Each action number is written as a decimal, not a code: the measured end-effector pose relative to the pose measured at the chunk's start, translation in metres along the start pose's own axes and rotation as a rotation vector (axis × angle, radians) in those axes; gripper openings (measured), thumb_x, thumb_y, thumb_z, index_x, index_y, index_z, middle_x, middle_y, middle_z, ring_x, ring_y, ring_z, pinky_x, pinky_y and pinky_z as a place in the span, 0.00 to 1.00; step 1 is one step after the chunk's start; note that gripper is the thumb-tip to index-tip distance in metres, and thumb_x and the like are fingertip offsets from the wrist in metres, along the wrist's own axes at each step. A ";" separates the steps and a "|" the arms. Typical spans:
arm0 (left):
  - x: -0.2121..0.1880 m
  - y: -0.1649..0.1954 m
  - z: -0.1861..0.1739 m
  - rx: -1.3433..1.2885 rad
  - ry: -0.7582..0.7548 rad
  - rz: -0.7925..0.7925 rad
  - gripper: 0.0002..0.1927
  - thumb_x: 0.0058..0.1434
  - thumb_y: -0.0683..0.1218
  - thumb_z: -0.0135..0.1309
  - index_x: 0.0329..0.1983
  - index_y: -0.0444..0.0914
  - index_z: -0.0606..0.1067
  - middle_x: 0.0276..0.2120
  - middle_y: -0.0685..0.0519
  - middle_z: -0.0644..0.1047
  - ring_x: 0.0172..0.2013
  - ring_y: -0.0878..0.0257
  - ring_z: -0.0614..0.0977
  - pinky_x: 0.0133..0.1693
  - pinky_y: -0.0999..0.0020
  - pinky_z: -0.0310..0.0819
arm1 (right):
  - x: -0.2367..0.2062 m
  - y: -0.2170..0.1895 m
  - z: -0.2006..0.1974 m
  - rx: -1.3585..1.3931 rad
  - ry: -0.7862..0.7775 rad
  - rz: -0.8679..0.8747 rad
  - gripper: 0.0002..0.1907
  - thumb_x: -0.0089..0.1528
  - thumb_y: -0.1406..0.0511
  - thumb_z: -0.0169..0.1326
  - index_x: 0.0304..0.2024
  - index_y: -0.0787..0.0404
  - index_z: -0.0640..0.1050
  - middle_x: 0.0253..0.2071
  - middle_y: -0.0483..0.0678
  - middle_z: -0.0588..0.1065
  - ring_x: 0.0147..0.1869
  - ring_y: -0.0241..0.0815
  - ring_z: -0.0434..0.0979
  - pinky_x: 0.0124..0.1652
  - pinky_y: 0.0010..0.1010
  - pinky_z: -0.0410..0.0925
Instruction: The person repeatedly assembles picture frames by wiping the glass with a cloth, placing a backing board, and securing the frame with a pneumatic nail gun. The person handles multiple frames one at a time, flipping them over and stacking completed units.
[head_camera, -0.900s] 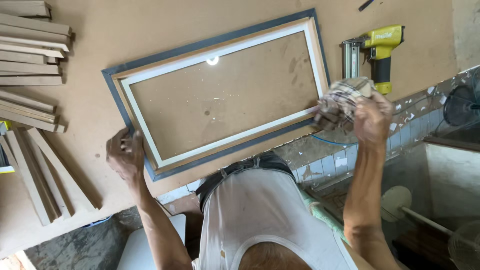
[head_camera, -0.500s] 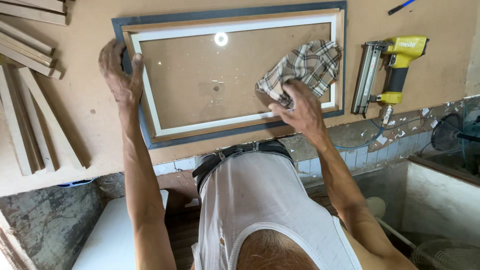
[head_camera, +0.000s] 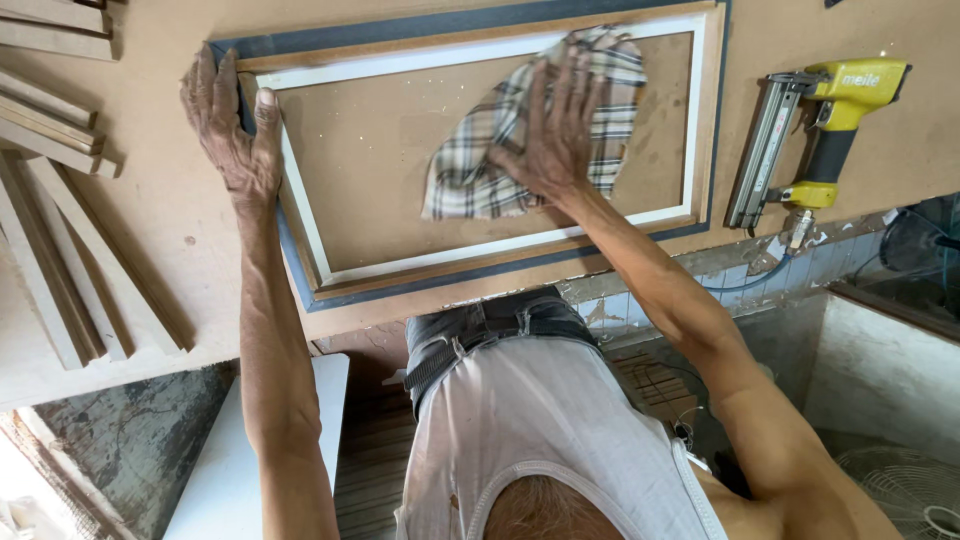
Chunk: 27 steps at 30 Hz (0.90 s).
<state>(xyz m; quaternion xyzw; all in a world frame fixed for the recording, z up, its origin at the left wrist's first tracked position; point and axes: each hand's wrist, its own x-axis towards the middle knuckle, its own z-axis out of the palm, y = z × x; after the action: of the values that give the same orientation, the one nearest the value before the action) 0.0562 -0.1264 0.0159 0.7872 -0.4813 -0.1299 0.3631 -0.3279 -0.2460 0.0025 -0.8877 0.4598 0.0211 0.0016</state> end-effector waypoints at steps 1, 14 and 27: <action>-0.001 -0.002 0.000 0.002 0.005 0.000 0.40 0.72 0.71 0.42 0.70 0.37 0.72 0.71 0.37 0.65 0.73 0.42 0.60 0.73 0.38 0.43 | 0.010 -0.020 -0.002 0.015 0.136 -0.128 0.68 0.57 0.20 0.21 0.79 0.61 0.35 0.79 0.64 0.26 0.85 0.63 0.24 0.76 0.63 0.26; -0.012 -0.013 0.008 0.054 -0.009 0.005 0.36 0.75 0.69 0.40 0.71 0.37 0.70 0.72 0.40 0.66 0.75 0.45 0.60 0.75 0.38 0.43 | -0.011 -0.134 -0.023 0.263 -0.005 -0.305 0.46 0.68 0.31 0.32 0.80 0.40 0.43 0.82 0.52 0.32 0.85 0.59 0.29 0.74 0.68 0.26; -0.023 -0.015 0.009 0.012 -0.017 -0.010 0.44 0.72 0.74 0.49 0.68 0.32 0.73 0.70 0.34 0.66 0.72 0.37 0.63 0.72 0.33 0.49 | -0.136 0.019 -0.045 0.336 -0.452 0.759 0.54 0.68 0.40 0.40 0.71 0.81 0.43 0.73 0.82 0.38 0.78 0.78 0.32 0.71 0.61 0.35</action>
<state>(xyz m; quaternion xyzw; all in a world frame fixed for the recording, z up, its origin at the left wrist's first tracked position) 0.0496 -0.1070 -0.0039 0.7907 -0.4811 -0.1356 0.3535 -0.4206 -0.1466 0.0531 -0.6177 0.7369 0.1382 0.2374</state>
